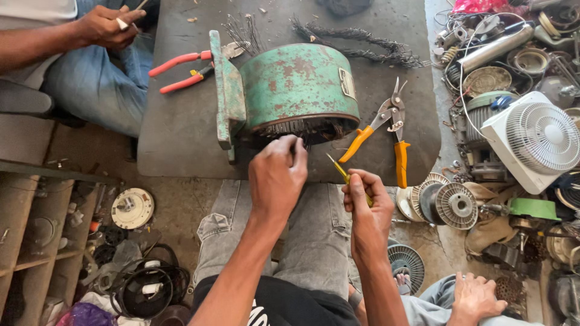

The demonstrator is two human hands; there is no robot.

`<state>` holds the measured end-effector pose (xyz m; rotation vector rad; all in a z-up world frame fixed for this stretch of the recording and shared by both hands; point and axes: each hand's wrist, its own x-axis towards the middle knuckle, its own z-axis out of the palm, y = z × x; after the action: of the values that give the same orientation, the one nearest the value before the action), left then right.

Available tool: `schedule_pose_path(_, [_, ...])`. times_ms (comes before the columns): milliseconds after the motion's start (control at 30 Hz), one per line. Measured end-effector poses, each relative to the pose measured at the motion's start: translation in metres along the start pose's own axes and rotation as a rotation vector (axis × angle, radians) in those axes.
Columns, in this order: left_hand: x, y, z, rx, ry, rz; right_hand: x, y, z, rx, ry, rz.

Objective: The person uses a screwdriver to adjust and manipulate wires inside a green cylindrical motor component clamped to a workbench. They repeatedly insert the tool into the winding area, reposition the motor, and continue working on the internal connections while another person works nearby.

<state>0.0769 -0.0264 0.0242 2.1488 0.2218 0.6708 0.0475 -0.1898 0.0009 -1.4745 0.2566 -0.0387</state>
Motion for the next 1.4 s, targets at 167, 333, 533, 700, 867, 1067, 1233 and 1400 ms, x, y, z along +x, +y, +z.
schedule_pose_path(167, [0.005,-0.002,0.0,-0.066,0.217,0.154,-0.009,0.001,-0.002,-0.048,0.0,0.037])
schedule_pose_path(333, [0.012,0.007,0.01,-0.025,0.241,0.071,-0.01,-0.005,0.008,-0.017,-0.064,0.068])
schedule_pose_path(533, [0.008,0.007,0.006,0.013,0.135,-0.004,0.005,-0.009,0.023,-0.046,-0.288,-0.029])
schedule_pose_path(700, [0.012,0.004,0.005,0.025,0.152,0.05,0.022,-0.013,0.046,-0.05,-0.211,0.076])
schedule_pose_path(867, [0.014,0.001,0.008,-0.081,0.165,0.083,0.04,-0.014,0.081,0.191,-0.273,0.117])
schedule_pose_path(1067, [0.019,-0.006,0.008,-0.082,0.18,0.085,0.053,-0.007,0.092,0.307,-0.295,0.237])
schedule_pose_path(1233, [0.022,-0.008,0.015,-0.102,0.209,0.043,0.061,0.0,0.096,0.438,-0.345,0.304])
schedule_pose_path(1400, [0.023,-0.011,0.022,-0.089,0.232,0.078,0.072,-0.001,0.098,0.451,-0.394,0.367])
